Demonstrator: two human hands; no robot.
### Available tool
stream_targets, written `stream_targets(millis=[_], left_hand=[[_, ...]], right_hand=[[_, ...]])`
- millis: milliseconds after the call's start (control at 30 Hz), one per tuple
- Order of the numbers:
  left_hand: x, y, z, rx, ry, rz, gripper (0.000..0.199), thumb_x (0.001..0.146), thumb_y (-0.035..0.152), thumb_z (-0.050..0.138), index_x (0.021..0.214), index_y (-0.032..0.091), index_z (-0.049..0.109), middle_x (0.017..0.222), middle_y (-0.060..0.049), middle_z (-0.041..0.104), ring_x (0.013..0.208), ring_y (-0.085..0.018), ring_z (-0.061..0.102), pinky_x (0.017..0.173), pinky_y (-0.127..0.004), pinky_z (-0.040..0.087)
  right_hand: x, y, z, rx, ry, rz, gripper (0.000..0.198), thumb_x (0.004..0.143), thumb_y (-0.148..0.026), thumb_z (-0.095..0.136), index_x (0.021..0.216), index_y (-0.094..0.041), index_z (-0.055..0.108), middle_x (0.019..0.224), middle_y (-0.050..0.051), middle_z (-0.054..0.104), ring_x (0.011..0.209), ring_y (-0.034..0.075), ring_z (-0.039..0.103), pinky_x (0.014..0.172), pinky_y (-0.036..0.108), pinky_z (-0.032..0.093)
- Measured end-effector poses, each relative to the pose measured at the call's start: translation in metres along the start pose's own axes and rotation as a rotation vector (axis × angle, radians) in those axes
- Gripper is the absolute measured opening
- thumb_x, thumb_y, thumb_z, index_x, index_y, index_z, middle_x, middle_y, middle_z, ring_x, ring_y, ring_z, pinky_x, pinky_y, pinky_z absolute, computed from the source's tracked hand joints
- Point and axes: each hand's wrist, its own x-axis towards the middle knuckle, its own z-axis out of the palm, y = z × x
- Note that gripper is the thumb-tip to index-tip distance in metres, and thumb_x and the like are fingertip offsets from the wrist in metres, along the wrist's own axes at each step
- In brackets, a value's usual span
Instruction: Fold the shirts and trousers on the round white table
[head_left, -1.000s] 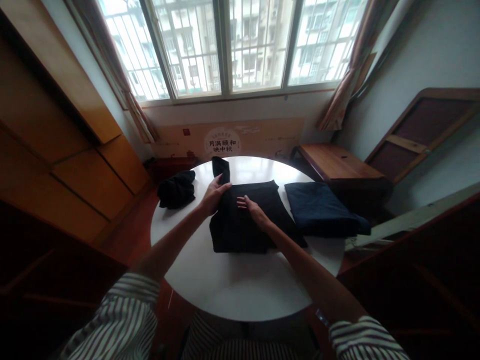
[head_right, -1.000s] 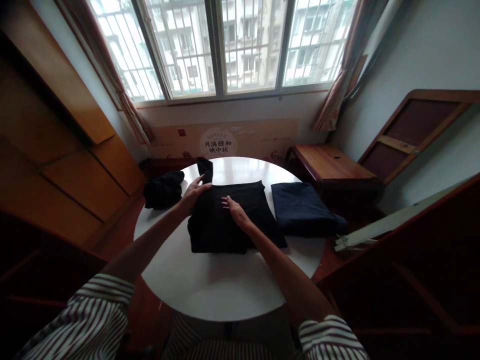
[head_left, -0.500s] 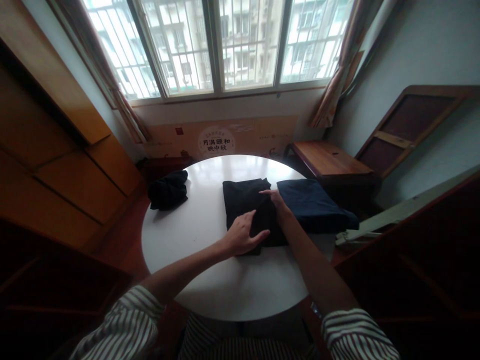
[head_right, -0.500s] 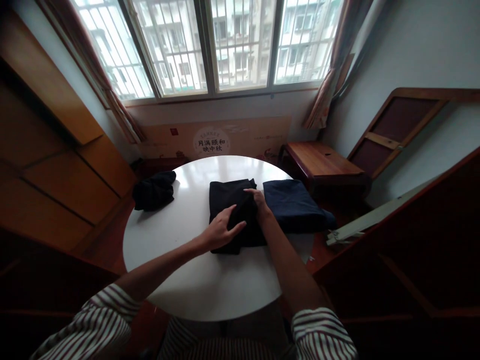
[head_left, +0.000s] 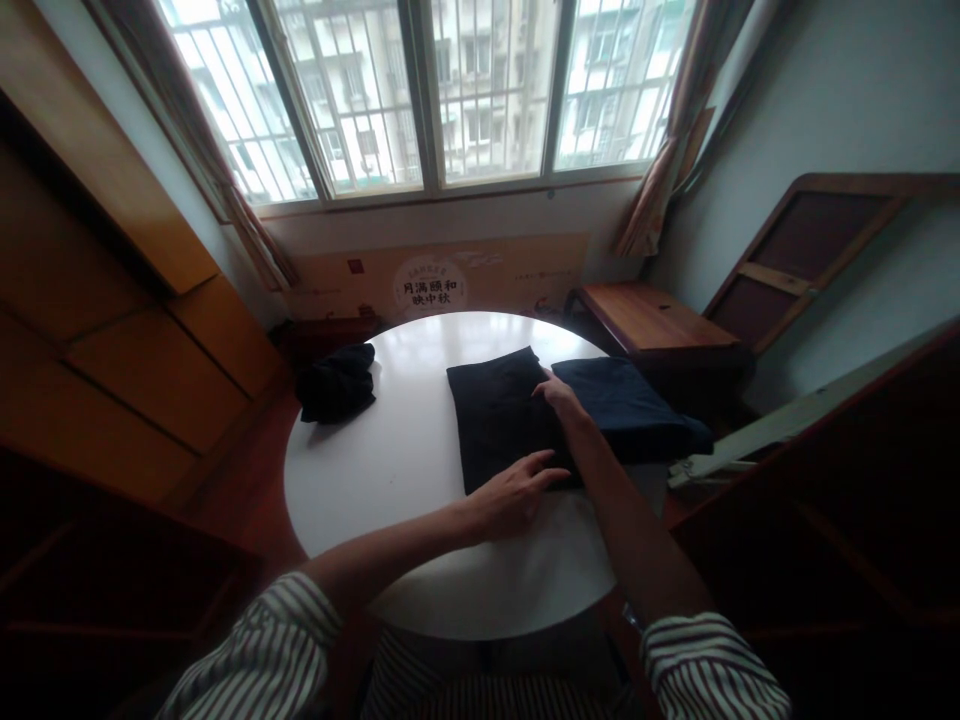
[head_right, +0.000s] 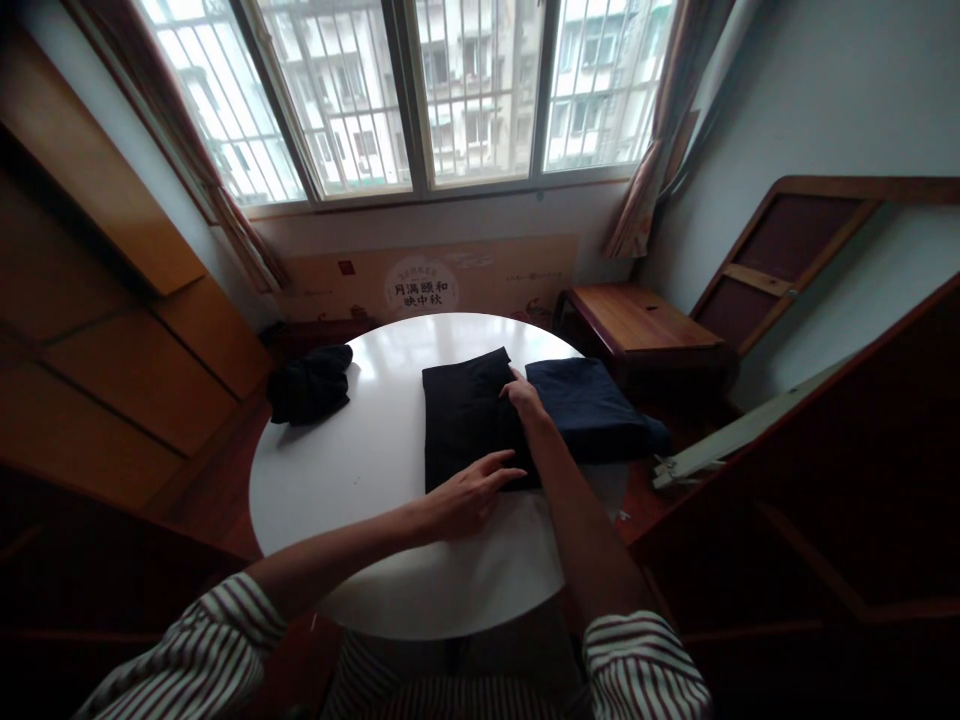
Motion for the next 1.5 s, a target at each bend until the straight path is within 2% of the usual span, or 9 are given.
stream_targets(millis=[233, 367, 467, 600, 733, 867, 1033, 1333, 1500], left_hand=[[0.000, 0.005, -0.009, 0.071, 0.169, 0.044, 0.030, 0.092, 0.013, 0.047, 0.117, 0.017, 0.063, 0.125, -0.012, 0.063, 0.113, -0.022, 0.060, 0.102, -0.041, 0.049], [-0.004, -0.017, -0.031, 0.111, 0.346, -0.117, 0.023, 0.097, 0.022, 0.048, 0.110, 0.016, 0.066, 0.114, -0.012, 0.067, 0.107, -0.022, 0.062, 0.098, -0.038, 0.050], [0.000, -0.058, -0.061, 0.168, 0.439, -0.348, 0.025, 0.098, 0.021, 0.045, 0.109, 0.016, 0.066, 0.111, -0.011, 0.068, 0.107, -0.020, 0.063, 0.098, -0.033, 0.049], [0.010, -0.119, -0.100, 0.221, 0.325, -0.893, 0.034, 0.099, 0.029, 0.047, 0.124, 0.011, 0.060, 0.121, -0.015, 0.068, 0.106, -0.020, 0.067, 0.090, -0.025, 0.049], [0.026, -0.149, -0.110, 0.238, 0.240, -1.071, 0.054, 0.096, 0.049, 0.051, 0.124, 0.003, 0.059, 0.109, -0.021, 0.072, 0.105, -0.026, 0.069, 0.081, -0.026, 0.049], [0.044, -0.145, -0.092, 0.254, 0.158, -1.089, 0.062, 0.086, 0.064, 0.056, 0.105, 0.007, 0.069, 0.103, -0.021, 0.074, 0.104, -0.031, 0.069, 0.078, -0.028, 0.050], [0.041, -0.130, -0.072, 0.281, 0.132, -1.020, 0.040, 0.088, 0.045, 0.063, 0.104, 0.009, 0.070, 0.114, -0.020, 0.071, 0.110, -0.030, 0.066, 0.088, -0.030, 0.050], [-0.001, -0.144, -0.104, 0.214, 0.193, -0.965, 0.034, 0.094, 0.037, 0.058, 0.113, 0.009, 0.065, 0.110, -0.016, 0.072, 0.102, -0.024, 0.068, 0.084, -0.027, 0.051], [-0.019, -0.131, -0.098, 0.286, 0.265, -0.895, 0.052, 0.093, 0.041, 0.060, 0.130, 0.005, 0.053, 0.116, -0.020, 0.067, 0.111, -0.028, 0.063, 0.096, -0.034, 0.048]], right_hand=[[-0.015, 0.003, 0.001, -0.018, 0.011, 0.005, 0.082, 0.064, -0.010, 0.059, 0.144, -0.012, 0.039, 0.101, 0.009, 0.071, 0.092, 0.024, 0.068, 0.077, 0.031, 0.056], [-0.028, -0.010, 0.000, -0.475, 0.023, -0.190, 0.076, 0.070, -0.014, 0.063, 0.144, -0.011, 0.043, 0.130, 0.017, 0.058, 0.118, 0.029, 0.057, 0.101, 0.037, 0.046], [-0.052, -0.023, 0.002, -0.871, -0.038, -0.246, 0.064, 0.078, -0.020, 0.064, 0.139, -0.011, 0.050, 0.137, 0.020, 0.050, 0.128, 0.031, 0.049, 0.109, 0.038, 0.037], [-0.101, -0.029, 0.002, -1.152, -0.167, -0.088, 0.049, 0.082, -0.011, 0.058, 0.131, -0.015, 0.057, 0.129, 0.020, 0.053, 0.115, 0.032, 0.057, 0.094, 0.038, 0.044], [-0.138, -0.022, -0.005, -1.238, -0.146, -0.075, 0.040, 0.086, -0.003, 0.047, 0.122, -0.015, 0.061, 0.118, 0.020, 0.058, 0.099, 0.029, 0.064, 0.081, 0.034, 0.045], [-0.148, -0.014, -0.011, -1.225, -0.070, -0.118, 0.031, 0.088, -0.002, 0.041, 0.104, -0.009, 0.067, 0.103, 0.020, 0.063, 0.092, 0.026, 0.064, 0.080, 0.033, 0.045], [-0.152, -0.002, -0.014, -1.210, -0.015, -0.221, 0.023, 0.084, -0.002, 0.047, 0.096, -0.006, 0.066, 0.104, 0.020, 0.063, 0.101, 0.029, 0.059, 0.088, 0.034, 0.045], [-0.165, 0.022, -0.014, -0.765, -0.152, -0.394, 0.034, 0.084, -0.002, 0.042, 0.105, -0.014, 0.065, 0.106, 0.013, 0.068, 0.103, 0.022, 0.064, 0.097, 0.031, 0.046], [-0.173, 0.034, -0.015, -0.679, -0.093, -0.375, 0.032, 0.083, -0.009, 0.047, 0.107, -0.016, 0.066, 0.109, 0.013, 0.068, 0.106, 0.024, 0.064, 0.100, 0.036, 0.046]])
